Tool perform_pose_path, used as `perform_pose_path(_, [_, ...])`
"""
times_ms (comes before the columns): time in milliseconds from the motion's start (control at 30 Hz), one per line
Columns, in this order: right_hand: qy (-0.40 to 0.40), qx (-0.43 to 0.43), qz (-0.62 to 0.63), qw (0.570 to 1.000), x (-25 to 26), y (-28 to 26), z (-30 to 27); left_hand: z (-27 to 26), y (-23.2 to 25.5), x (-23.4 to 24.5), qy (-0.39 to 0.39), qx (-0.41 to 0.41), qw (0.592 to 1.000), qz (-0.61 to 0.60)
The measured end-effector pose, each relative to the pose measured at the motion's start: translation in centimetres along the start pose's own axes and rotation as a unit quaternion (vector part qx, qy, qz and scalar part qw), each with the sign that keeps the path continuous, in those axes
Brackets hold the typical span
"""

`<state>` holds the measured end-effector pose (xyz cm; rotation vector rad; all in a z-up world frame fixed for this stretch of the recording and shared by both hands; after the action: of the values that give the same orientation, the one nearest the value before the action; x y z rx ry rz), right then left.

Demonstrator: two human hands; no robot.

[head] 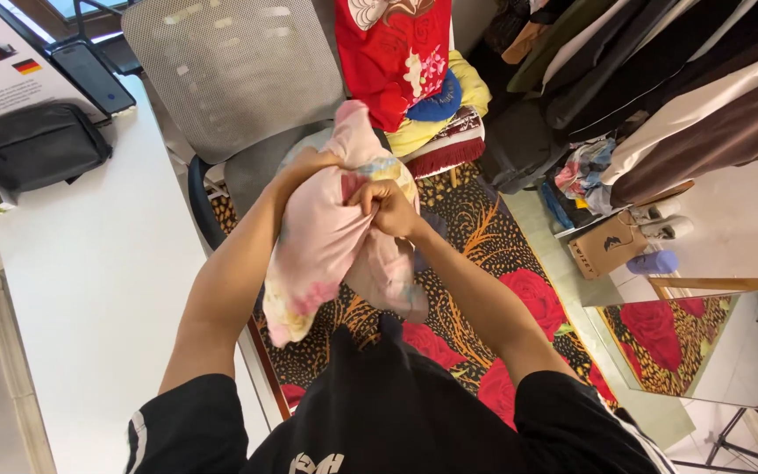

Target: The person picks up and fluffs several cushions and pillows, then places them on a chair. They handle a floral pillow, a light blue pillow, a red cartoon-print pillow, a blue neck pillow, and a yellow pillow, smoothing each one before stacking them on the chair.

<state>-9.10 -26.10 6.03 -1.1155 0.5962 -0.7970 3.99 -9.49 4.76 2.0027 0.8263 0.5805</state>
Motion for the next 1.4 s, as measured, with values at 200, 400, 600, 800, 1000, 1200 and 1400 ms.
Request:
perform_pose_path(200, [-0.247,-0.074,-0.253,0.932,-2.8,-15.8,0.2,0.6,-2.1,4.1,0.174,-0.063,0.982,0.047])
perform_pose_path(400, [0.37,0.163,-0.275,0.872,8.1,-16.1,-1.3,-1.4,-0.1,7.3,0.288,-0.141,0.946,-0.051])
perform_pose_path(600, [0.003,-0.322,-0.445,0.836,2.0,3.8,-0.7,-3.1,0.9,4.7,0.289,-0.179,0.933,-0.12])
perform_pose_path(800, [0.318,-0.097,-0.355,0.874,7.8,-9.6,-1.0,-6.9,0.9,5.3,0.342,-0.221,0.904,-0.128])
perform_pose_path(1000, [0.291,0.144,-0.376,0.868,-0.4,-15.5,2.1,-5.0,0.4,5.2,0.344,-0.252,0.866,-0.261])
perform_pose_path(1200, [0.1,-0.22,-0.458,0.856,0.6,0.0,1.4,-5.9,0.6,4.3,0.36,-0.267,0.846,-0.288])
perform_pose_path(1400, [0.199,-0.206,-0.422,0.86,5.0,-2.5,-0.9,-9.7,3.3,6.0,0.415,-0.306,0.809,-0.283])
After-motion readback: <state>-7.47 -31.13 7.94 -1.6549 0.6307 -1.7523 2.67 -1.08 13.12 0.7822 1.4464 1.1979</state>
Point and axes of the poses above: each hand's wrist, its own z-axis towards the middle knuckle, its own x-axis out of the back of the hand, y = z × x, the point moved 8 cm from there along z, towards the middle knuckle, and after that the axes turned 15 degrees about -y, right-handed, at the moved point
